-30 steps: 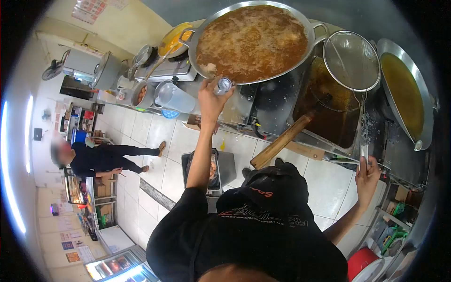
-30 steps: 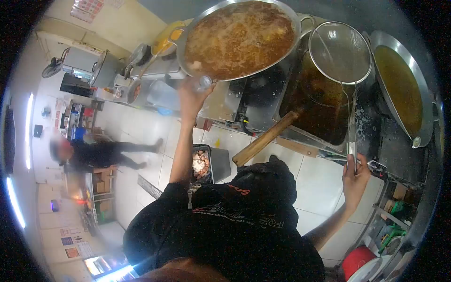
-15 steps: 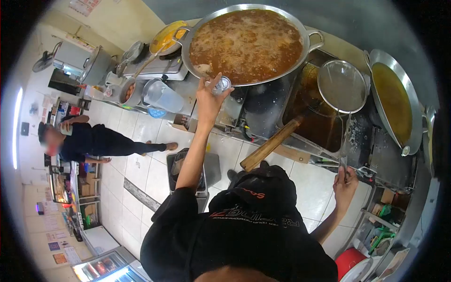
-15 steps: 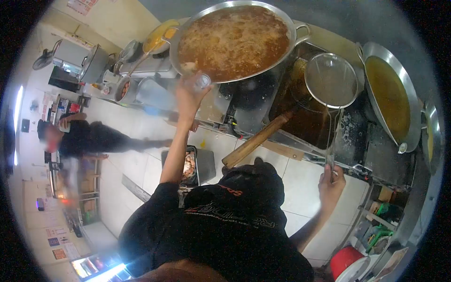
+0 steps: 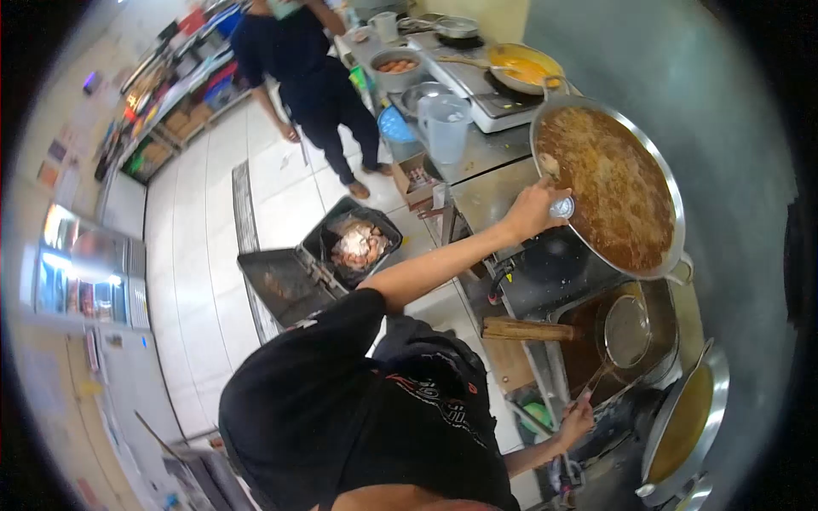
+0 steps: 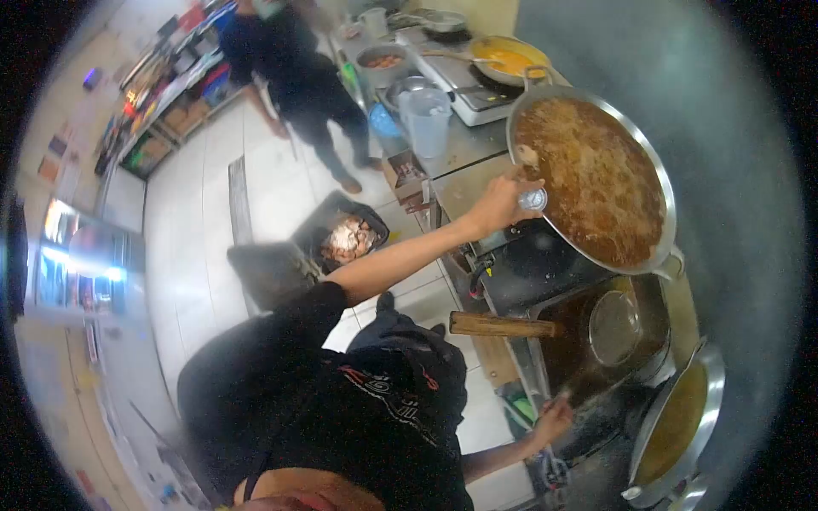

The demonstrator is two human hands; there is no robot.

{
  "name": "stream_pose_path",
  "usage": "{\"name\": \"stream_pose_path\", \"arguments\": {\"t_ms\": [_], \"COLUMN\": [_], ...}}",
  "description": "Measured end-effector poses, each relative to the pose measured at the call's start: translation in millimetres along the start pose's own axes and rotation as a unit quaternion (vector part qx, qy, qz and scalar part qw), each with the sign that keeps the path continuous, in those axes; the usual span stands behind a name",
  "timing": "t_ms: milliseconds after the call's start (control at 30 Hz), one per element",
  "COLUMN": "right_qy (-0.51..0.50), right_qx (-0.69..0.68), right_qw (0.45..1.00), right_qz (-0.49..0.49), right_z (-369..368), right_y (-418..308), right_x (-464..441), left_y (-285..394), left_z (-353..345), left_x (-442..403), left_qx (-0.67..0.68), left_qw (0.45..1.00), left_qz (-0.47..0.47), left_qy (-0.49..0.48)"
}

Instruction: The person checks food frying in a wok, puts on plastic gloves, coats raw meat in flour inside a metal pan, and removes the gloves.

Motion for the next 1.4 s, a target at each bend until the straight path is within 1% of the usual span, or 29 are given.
{"name": "stream_pose_path", "arguments": {"t_ms": [67,100,133,167,200,300,333,367,433,467,500,533,567,600,633,667,700,733,767,833,967,1033,1100,1167,1200,1233,1300,1333,1400], "right_qy": [0.051,0.046,0.053,0.061,0.06,0.069,0.079,0.079,0.078,0.08,0.027,-0.024,0.01,0.053,0.048,0.044,0.04,0.034,0.103,0.085,0.104,0.106,0.123,0.139,0.138,0.138,0.13,0.12,0.111], "right_qx": [-0.002,-0.001,-0.012,-0.024,0.005,-0.013,-0.022,-0.029,-0.013,-0.018,0.013,0.049,0.045,0.05,0.012,-0.026,-0.063,0.079,-0.008,0.015,-0.01,0.015,0.001,-0.01,-0.008,-0.006,-0.008,-0.003,0.0], "right_qw": [0.998,0.998,0.997,0.995,0.995,0.995,0.992,0.991,0.996,0.995,0.999,0.998,0.999,0.997,0.999,0.999,0.997,0.991,0.991,0.991,0.991,0.992,0.99,0.988,0.988,0.987,0.988,0.989,0.989], "right_qz": [-0.04,-0.032,-0.053,-0.076,-0.081,-0.065,-0.097,-0.102,-0.043,-0.051,-0.033,-0.016,0.012,0.033,0.018,0.001,-0.016,-0.105,-0.083,-0.107,-0.089,-0.073,-0.068,-0.066,-0.074,-0.081,-0.078,-0.086,-0.093], "right_z": [-2,-5,-11,-16,-13,-14,-16,-16,-20,-18,-13,-4,-6,-10,-12,-16,-20,-16,-20,-14,-9,-6,-5,-6,-5,-5,-4,-5,-8], "right_y": [23,15,0,-8,4,8,8,6,-6,6,25,45,65,91,78,59,41,11,12,-4,8,9,9,10,12,15,23,22,25], "right_x": [-11,-13,-12,-12,-17,-17,-20,-21,-17,-20,-29,-37,-42,-49,-44,-39,-35,-31,-24,-15,-14,-13,-13,-12,-12,-13,-14,-14,-18], "left_y": [-5,-5,-4,-2,0,3,0,-2,2,3,-2,-7,-7,-5,-1,14,-3,6,-8,4,29,35,44,54,62,66,68,55,38], "left_z": [-1,-1,-1,-3,-6,-6,-5,-3,-4,-4,-3,-5,-13,-11,0,11,3,7,2,19,45,49,53,58,61,60,57,48,27], "left_x": [5,4,1,0,-1,0,0,0,-3,-2,0,-2,-2,-2,0,3,4,5,-2,-2,4,5,3,-1,-1,-3,-7,-12,-17], "left_qx": [-0.001,-0.005,-0.009,-0.01,-0.013,-0.03,-0.031,-0.034,-0.033,-0.021,-0.026,-0.026,-0.017,-0.01,0.003,-0.012,-0.004,-0.03,-0.05,-0.048,-0.111,-0.101,-0.094,-0.12,-0.109,-0.107,-0.129,-0.121,-0.105], "left_qw": [1.0,1.0,1.0,1.0,1.0,0.999,0.999,0.999,0.999,0.999,0.998,0.999,0.998,0.997,0.997,0.997,0.998,0.997,0.989,0.995,0.985,0.987,0.986,0.981,0.987,0.986,0.985,0.98,0.982], "left_qz": [0.003,0.008,0.009,0.007,-0.006,-0.02,-0.015,-0.01,0.002,0.02,0.019,-0.024,-0.068,-0.07,-0.074,0.018,-0.049,-0.064,-0.136,-0.085,-0.134,-0.122,-0.135,-0.142,-0.106,-0.113,-0.085,-0.142,-0.141], "left_qy": [0.023,0.003,-0.019,-0.014,-0.019,-0.038,-0.028,-0.019,-0.031,-0.037,-0.045,-0.02,0.0,0.004,-0.002,-0.075,-0.027,0.002,0.038,-0.021,-0.018,-0.022,-0.027,-0.051,-0.06,-0.065,-0.077,-0.067,-0.073]}}
Point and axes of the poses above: each hand's wrist, its own x-axis away from the middle knuckle, its own z-axis out of the back of the hand, y = z × x, the point moved 1 cm from there along -x, towards the middle knuckle, and after that the axes turned 10 degrees about z, right-handed, at the moved point
